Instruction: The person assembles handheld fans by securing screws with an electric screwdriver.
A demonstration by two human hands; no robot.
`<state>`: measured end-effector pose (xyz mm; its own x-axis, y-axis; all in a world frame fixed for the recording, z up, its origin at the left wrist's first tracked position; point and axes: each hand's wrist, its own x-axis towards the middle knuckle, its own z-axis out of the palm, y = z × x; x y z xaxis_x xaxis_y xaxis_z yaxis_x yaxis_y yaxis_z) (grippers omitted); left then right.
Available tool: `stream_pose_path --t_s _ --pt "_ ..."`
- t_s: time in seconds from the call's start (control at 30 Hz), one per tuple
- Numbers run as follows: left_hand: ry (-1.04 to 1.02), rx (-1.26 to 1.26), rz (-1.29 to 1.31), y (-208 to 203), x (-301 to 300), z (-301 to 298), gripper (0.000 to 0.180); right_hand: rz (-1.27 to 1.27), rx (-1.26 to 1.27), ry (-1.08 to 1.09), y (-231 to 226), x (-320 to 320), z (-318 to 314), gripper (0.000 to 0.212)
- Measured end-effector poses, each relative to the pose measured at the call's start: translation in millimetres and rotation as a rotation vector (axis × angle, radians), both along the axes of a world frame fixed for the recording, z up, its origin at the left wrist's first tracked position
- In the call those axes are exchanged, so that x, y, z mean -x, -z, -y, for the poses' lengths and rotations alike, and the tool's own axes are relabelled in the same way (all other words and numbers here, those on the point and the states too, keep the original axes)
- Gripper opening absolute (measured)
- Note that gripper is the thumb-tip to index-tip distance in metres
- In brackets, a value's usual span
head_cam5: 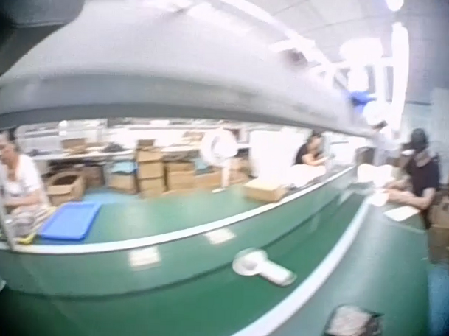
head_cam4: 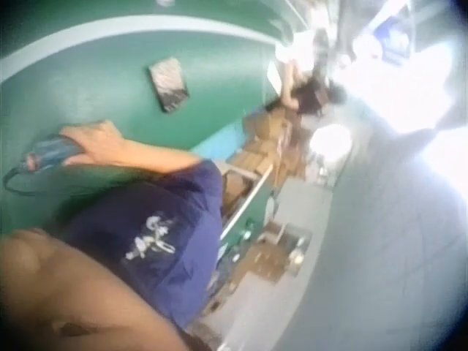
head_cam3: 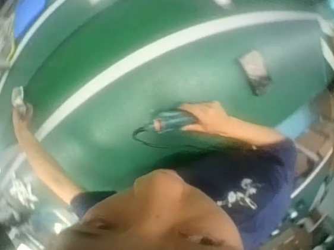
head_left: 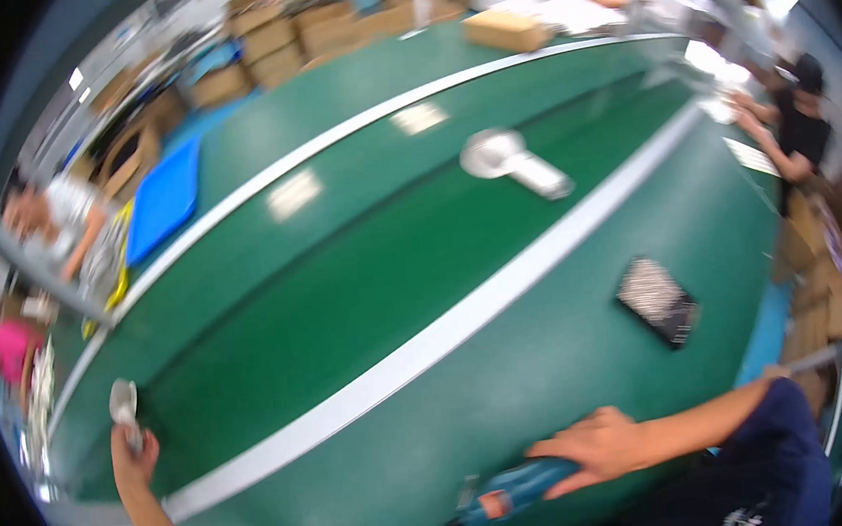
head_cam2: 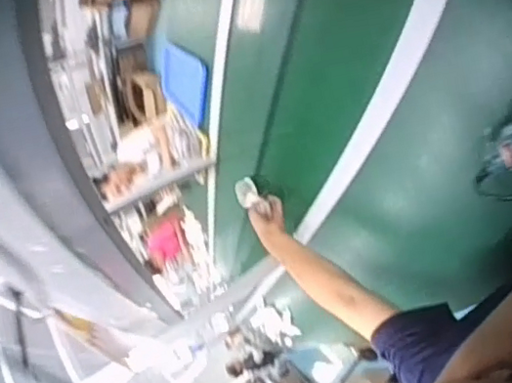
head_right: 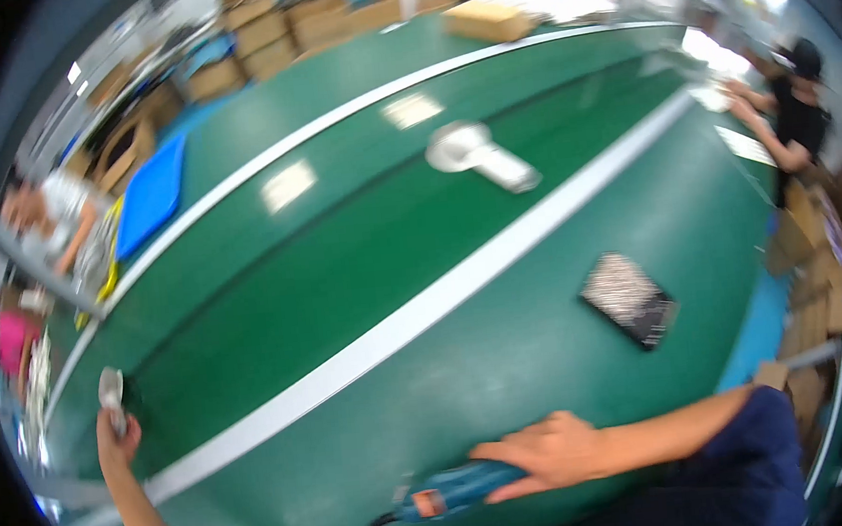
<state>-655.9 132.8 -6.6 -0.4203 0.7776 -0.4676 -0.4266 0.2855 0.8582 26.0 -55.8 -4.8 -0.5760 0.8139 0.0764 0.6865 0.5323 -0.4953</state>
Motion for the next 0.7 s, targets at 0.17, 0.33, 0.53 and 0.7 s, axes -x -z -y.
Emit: stream_pose_path --t_s 0.17,0.33,0.53,0.7 --pt "0.193 -0.268 0.139 12 -227 27 0.028 -0.320 0.081 0.068 -6 -18 7 0.055" --pt "0.300 -0.376 0.416 -15 -452 122 0.024 -1.500 0.184 0.102 -7 -71 13 0.070" --pt "0.597 -0.088 0.290 -20 -575 163 0.036 -1.660 -0.319 0.150 -51 -153 -31 0.078" --pt "0.553 -0.248 0.487 0 -643 138 0.032 -1.791 -0.182 0.013 -69 -171 -59 0.077"
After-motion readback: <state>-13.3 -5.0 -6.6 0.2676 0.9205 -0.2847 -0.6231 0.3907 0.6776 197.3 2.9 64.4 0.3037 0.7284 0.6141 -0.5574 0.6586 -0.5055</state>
